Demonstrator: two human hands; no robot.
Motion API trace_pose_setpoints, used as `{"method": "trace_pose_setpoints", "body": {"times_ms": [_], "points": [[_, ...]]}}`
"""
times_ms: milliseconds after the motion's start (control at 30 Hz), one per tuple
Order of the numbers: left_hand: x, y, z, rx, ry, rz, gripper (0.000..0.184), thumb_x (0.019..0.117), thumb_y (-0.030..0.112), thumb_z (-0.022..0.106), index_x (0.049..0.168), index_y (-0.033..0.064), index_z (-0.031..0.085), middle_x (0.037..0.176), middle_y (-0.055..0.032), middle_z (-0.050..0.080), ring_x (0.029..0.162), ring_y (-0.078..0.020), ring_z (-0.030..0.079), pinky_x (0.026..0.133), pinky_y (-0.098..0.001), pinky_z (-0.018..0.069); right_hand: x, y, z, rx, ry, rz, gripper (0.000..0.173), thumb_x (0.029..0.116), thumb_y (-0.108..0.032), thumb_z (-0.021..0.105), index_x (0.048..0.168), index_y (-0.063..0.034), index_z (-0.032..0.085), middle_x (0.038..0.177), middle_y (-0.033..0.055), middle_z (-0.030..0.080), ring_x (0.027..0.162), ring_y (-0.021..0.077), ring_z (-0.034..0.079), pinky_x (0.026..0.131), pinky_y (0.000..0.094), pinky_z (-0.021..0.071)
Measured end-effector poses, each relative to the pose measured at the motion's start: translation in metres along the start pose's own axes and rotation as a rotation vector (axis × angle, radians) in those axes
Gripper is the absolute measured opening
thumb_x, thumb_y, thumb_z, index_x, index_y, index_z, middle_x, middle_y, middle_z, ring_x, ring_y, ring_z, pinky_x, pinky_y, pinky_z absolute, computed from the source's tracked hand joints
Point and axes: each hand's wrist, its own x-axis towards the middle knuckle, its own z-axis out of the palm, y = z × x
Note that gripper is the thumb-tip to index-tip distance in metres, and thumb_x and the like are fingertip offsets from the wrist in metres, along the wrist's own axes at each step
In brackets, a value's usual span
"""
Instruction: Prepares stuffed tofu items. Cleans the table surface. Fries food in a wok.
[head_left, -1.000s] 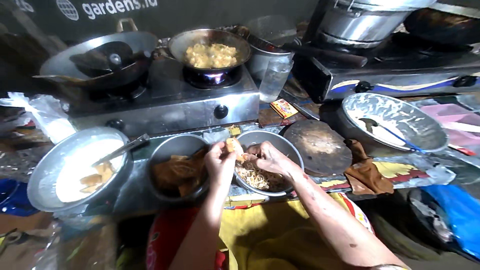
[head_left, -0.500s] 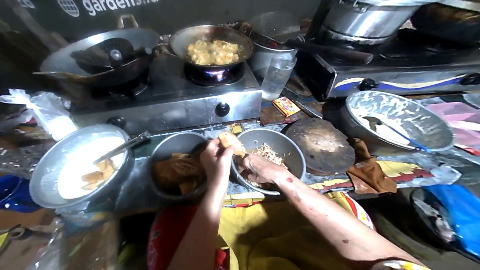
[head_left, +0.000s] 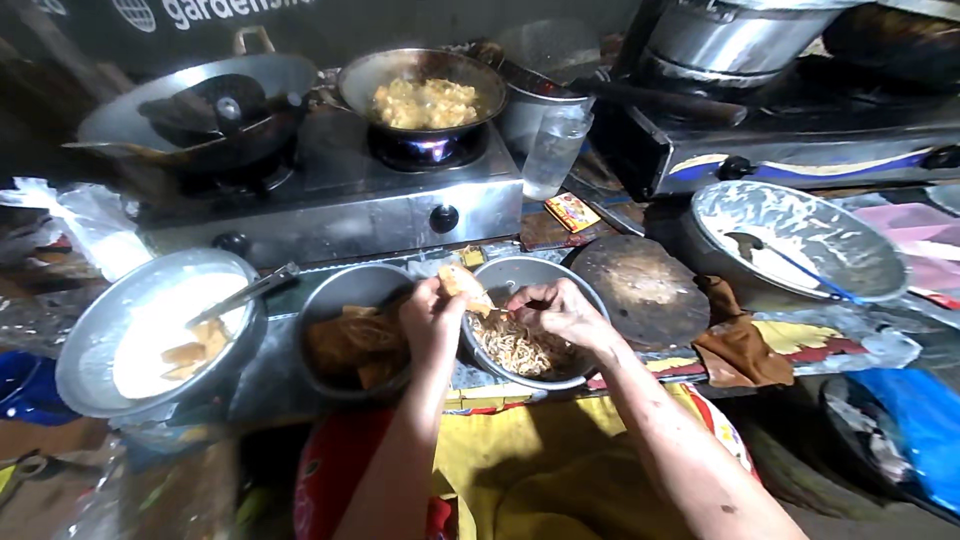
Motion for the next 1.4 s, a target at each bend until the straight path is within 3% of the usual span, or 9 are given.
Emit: {"method": "trace_pose_setpoints", "body": {"times_ms": [167,300,533,767,933,1033,1100,1233,1400], "points": [[-0.005,0.0,0.005,-0.039,-0.077,-0.05,0.024,0.0819,-0.009,0.071,0.105,-0.0045,0.069,0.082,-0.0069,0.072,0.072,-0.0104,0.07,0.07,-0.0283,0.0602,-0.01,-0.02,-0.007,0.291,0.242,-0.031,0.013,0.082,0.004,0.068,0.086,-0.0056,0.075,0.077,-0.003,0.073,0.065,0.0019,0.065,0.063,0.0202,0.0563],[-0.008,0.002,0.008,-0.058,-0.144,-0.079,0.024,0.0814,-0.01,0.071,0.105,-0.0052,0.069,0.081,-0.0066,0.072,0.072,-0.0103,0.07,0.07,-0.0279,0.0605,-0.01,-0.035,-0.002,0.367,0.329,-0.133,0.015,0.0809,0.004,0.069,0.087,-0.0068,0.077,0.086,-0.0021,0.075,0.068,0.0039,0.067,0.064,0.0212,0.0583],[-0.014,0.003,0.009,-0.087,-0.267,-0.102,0.023,0.0799,-0.012,0.072,0.103,-0.0063,0.069,0.08,-0.0057,0.071,0.072,-0.01,0.069,0.071,-0.0281,0.0607,-0.005,-0.021,0.016,-0.033,0.295,-0.296,0.01,0.0857,-0.005,0.066,0.085,-0.0022,0.076,0.096,0.0051,0.073,0.086,0.002,0.068,0.077,0.0172,0.0567],[-0.015,0.002,0.01,-0.096,-0.306,-0.106,0.023,0.0803,-0.011,0.071,0.103,-0.0076,0.068,0.078,-0.0058,0.072,0.071,-0.0107,0.071,0.07,-0.0277,0.0617,-0.009,-0.024,0.009,-0.227,0.149,-0.379,0.023,0.0886,-0.004,0.056,0.093,-0.0002,0.078,0.1,0.0113,0.072,0.097,0.0165,0.066,0.087,0.0274,0.0536],[-0.015,-0.003,0.009,-0.123,-0.352,-0.051,0.022,0.0782,-0.012,0.071,0.1,-0.0064,0.07,0.09,-0.0087,0.073,0.078,-0.0119,0.071,0.075,-0.0291,0.0622,-0.007,-0.022,0.009,-0.188,0.257,-0.318,0.012,0.085,-0.013,0.067,0.084,-0.0039,0.074,0.091,0.0067,0.068,0.082,0.0093,0.063,0.072,0.0238,0.0518],[-0.014,-0.003,0.007,-0.166,-0.364,-0.016,0.023,0.0771,-0.012,0.071,0.1,-0.0066,0.071,0.094,-0.0094,0.072,0.082,-0.0124,0.071,0.078,-0.0296,0.0618,-0.007,-0.021,0.006,-0.11,0.266,-0.213,0.023,0.0832,-0.017,0.074,0.096,0.0015,0.071,0.094,0.0087,0.067,0.078,0.0084,0.06,0.069,0.0238,0.0507],[-0.014,-0.004,0.007,-0.177,-0.37,0.003,0.024,0.0767,-0.012,0.072,0.1,-0.0065,0.071,0.095,-0.0095,0.072,0.083,-0.012,0.07,0.079,-0.0294,0.0609,-0.007,-0.019,0.008,-0.076,0.242,-0.173,0.018,0.0845,-0.019,0.071,0.091,-0.002,0.072,0.085,0.0024,0.067,0.072,0.0011,0.06,0.066,0.0182,0.0508],[-0.015,-0.007,0.008,-0.192,-0.378,0.014,0.016,0.0801,-0.01,0.071,0.095,-0.0047,0.07,0.092,-0.0082,0.071,0.081,-0.0127,0.07,0.076,-0.0303,0.0618,-0.007,-0.013,0.016,-0.087,0.27,-0.276,0.015,0.0844,-0.014,0.064,0.083,-0.001,0.071,0.079,0.0039,0.067,0.068,0.0007,0.058,0.063,0.0168,0.0483],[-0.017,-0.002,0.012,-0.174,-0.317,-0.063,0.012,0.0824,-0.012,0.069,0.09,-0.0026,0.069,0.079,-0.0044,0.072,0.072,-0.0084,0.069,0.068,-0.0251,0.0598,-0.013,-0.014,0.022,-0.144,0.29,-0.398,0.017,0.0857,-0.015,0.065,0.084,0.0007,0.072,0.084,0.0094,0.068,0.077,0.0063,0.062,0.069,0.0178,0.0498]]}}
